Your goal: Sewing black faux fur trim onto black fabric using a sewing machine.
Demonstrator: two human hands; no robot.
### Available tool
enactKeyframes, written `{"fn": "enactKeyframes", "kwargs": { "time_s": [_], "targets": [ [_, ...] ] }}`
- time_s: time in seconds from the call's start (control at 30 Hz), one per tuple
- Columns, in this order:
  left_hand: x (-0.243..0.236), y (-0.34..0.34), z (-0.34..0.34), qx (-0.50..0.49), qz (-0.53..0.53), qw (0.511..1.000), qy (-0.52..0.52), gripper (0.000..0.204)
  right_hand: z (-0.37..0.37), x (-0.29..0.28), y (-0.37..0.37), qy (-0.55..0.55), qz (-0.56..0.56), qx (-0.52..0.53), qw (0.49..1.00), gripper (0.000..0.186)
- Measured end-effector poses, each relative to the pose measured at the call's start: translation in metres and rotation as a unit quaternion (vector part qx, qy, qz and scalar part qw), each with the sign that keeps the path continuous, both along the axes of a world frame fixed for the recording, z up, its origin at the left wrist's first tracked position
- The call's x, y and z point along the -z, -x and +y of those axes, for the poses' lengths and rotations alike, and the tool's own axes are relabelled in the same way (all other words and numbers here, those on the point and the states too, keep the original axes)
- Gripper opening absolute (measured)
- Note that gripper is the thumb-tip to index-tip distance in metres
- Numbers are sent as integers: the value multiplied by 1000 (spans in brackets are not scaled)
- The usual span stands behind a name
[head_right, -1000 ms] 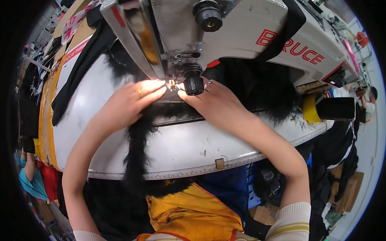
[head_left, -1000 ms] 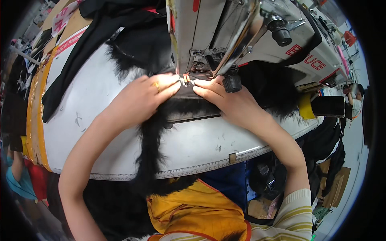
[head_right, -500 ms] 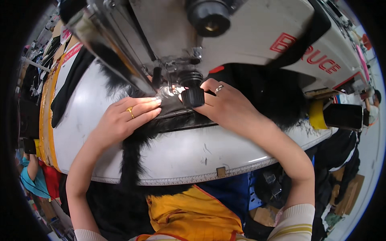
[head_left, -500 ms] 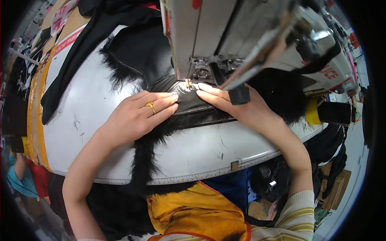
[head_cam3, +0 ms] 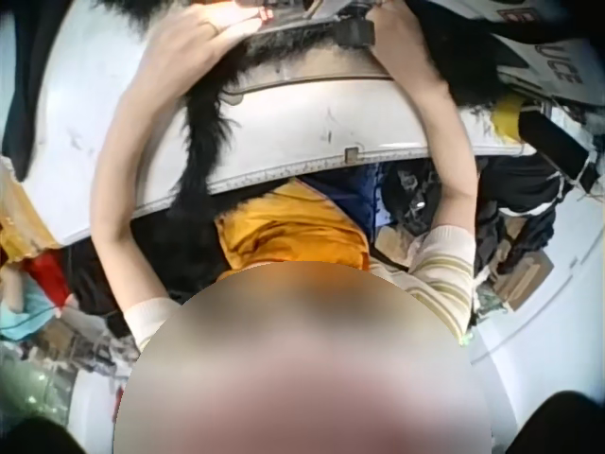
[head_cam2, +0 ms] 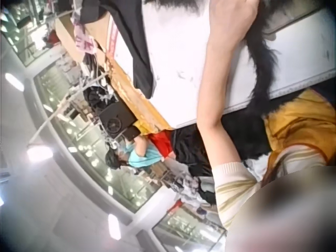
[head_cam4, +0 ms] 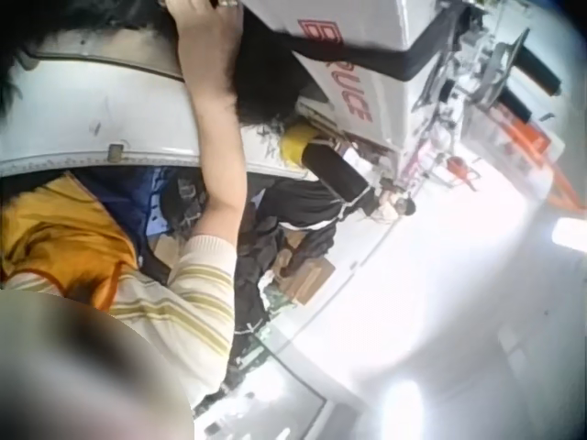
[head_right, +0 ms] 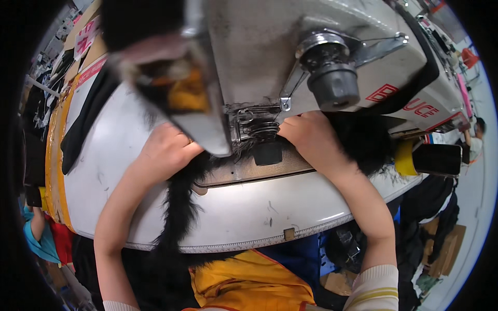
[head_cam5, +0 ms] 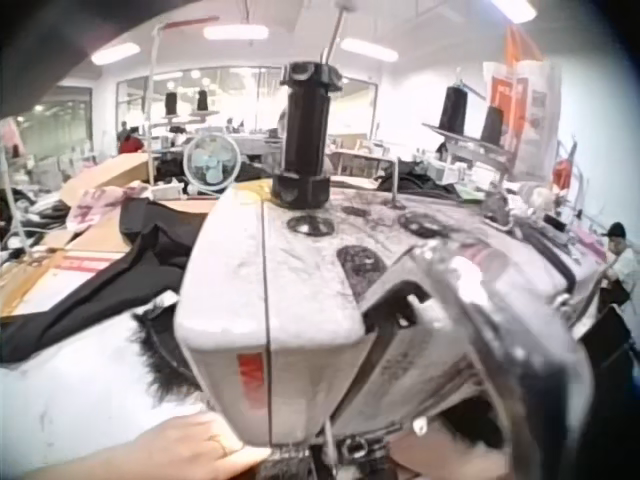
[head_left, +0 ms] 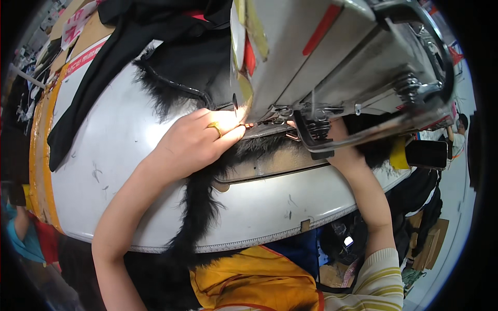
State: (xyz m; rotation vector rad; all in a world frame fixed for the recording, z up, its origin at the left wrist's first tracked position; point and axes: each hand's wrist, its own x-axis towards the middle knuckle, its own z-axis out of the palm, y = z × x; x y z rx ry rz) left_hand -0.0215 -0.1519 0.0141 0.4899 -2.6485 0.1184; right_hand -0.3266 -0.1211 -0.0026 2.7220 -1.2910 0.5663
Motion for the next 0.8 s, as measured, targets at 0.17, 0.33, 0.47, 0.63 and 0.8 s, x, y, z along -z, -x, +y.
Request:
{"fn": "enactKeyframes", "kwargs": {
  "time_s": [0.17,0.33,0.47,0.63,0.8],
  "targets": [
    [1,7,2,-15,18,999,25,29,1,-5,-5,31,-3,1,999,12],
    [1,10,5,-39,10,998,58,25,-3,-7,-11,55,-4,6,998,15],
    [6,10,5,-43,24,998,47,24,-1,-12,-12,102,3,-5,995,8],
    [-4,7,-1,-49,-21,999,-2,31,-1,-21,-40,42,55,-25,997,8],
    [-25,-2,14,0,-33,999,35,16,28,-43,-37,-29,133,-9,991,41]
  ]
}}
